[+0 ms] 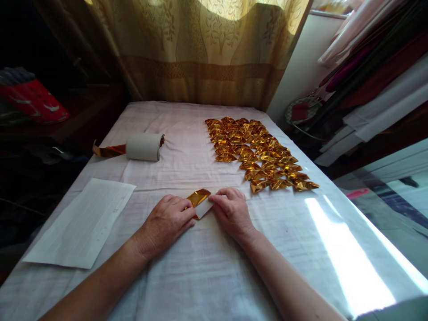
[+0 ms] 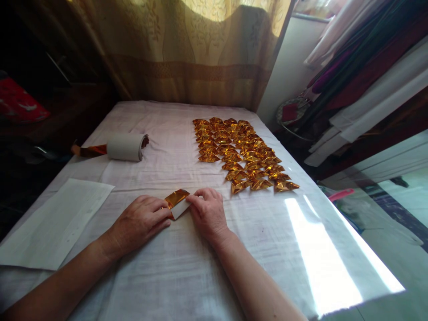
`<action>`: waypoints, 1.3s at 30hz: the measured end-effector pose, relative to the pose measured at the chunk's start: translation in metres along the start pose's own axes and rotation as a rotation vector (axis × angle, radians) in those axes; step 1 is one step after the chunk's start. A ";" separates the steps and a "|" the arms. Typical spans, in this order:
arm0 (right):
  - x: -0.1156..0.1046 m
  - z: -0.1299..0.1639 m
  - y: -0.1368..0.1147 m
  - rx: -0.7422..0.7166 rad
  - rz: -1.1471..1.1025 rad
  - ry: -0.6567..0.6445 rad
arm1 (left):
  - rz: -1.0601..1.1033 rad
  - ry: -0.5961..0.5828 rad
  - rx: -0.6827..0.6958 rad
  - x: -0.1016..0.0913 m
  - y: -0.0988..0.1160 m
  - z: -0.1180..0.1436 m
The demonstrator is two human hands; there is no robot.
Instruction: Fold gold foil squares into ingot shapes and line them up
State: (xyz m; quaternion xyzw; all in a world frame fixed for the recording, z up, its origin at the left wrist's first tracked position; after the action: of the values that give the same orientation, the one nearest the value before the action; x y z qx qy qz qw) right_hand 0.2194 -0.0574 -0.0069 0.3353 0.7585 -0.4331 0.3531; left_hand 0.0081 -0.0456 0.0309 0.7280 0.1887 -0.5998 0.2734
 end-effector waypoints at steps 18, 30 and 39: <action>-0.007 0.002 0.002 -0.192 -0.254 -0.165 | 0.042 -0.010 0.014 0.007 0.016 0.004; -0.004 -0.001 -0.003 -0.039 -0.297 -0.126 | 0.019 -0.022 0.067 0.007 0.016 0.010; -0.002 -0.001 -0.004 -0.021 -0.291 -0.130 | -0.069 -0.061 0.068 0.008 0.017 0.008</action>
State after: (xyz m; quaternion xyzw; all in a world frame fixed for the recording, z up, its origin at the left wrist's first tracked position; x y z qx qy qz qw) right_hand 0.2169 -0.0586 -0.0031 0.1894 0.7790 -0.4927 0.3384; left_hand 0.0138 -0.0650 0.0249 0.7112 0.1848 -0.6368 0.2335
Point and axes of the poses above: each hand's wrist, its own z-axis away from the middle knuckle, its own x-axis out of the palm, y = z × x, the point moved 2 cm from there along -z, towards the middle knuckle, and after that the axes turned 6 degrees about -y, right-handed, at the moved point
